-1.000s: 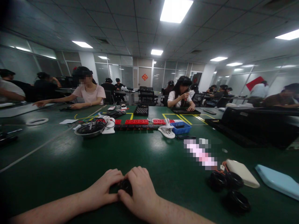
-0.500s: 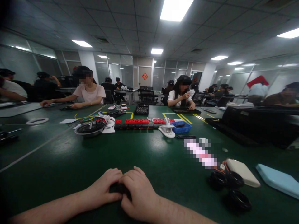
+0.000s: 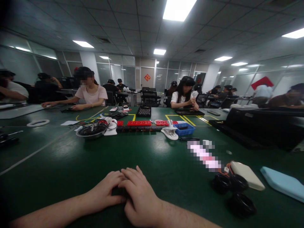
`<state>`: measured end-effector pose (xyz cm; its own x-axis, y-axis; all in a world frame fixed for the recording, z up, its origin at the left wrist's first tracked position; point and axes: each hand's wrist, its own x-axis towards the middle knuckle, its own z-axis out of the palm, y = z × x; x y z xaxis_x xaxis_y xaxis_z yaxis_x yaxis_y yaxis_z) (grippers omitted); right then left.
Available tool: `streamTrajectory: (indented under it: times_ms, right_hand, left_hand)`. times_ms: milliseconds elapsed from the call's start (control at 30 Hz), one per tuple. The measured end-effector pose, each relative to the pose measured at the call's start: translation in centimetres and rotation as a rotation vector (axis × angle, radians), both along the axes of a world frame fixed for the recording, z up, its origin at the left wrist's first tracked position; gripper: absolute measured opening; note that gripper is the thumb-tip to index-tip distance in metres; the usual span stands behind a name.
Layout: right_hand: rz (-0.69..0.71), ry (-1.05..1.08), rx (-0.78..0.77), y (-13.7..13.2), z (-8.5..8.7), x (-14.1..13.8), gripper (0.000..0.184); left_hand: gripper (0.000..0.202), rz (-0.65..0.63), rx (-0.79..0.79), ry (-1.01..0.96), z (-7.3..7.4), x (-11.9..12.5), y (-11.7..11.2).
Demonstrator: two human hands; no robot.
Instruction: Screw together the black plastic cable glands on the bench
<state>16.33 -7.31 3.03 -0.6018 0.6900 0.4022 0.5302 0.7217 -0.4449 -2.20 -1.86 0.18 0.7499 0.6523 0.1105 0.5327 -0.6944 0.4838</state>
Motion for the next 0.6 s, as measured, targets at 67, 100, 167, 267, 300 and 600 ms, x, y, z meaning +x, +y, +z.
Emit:
streamTrajectory:
  times_ms: [67, 100, 167, 267, 300, 600]
  right_hand:
    - [-0.047, 0.019, 0.018, 0.0, -0.1, 0.1, 0.051]
    - [-0.079, 0.039, 0.028, 0.0, -0.2, 0.2, 0.048]
    - [-0.151, 0.087, 0.041, 0.1, -0.5, 0.2, 0.037]
    - [-0.234, 0.105, 0.026, 0.3, -0.8, 0.0, 0.025]
    - [-0.255, 0.094, 0.014, 0.4, -0.9, -0.1, 0.023]
    - [-0.356, -0.007, -0.064, 0.7, -0.7, -0.4, 0.02]
  left_hand:
    - [0.027, 0.006, 0.007, 0.012, 0.1, 0.1, 0.0]
    - [0.026, 0.009, 0.01, 0.017, 0.3, 0.1, -0.1]
    - [0.023, 0.009, 0.013, 0.024, 0.5, 0.2, -0.2]
    - [0.022, 0.009, 0.011, 0.029, 0.9, 0.3, -0.3]
    - [0.022, 0.007, 0.01, 0.03, 1.0, 0.3, -0.3]
    - [0.024, 0.003, 0.01, 0.039, 1.1, 0.4, -0.3]
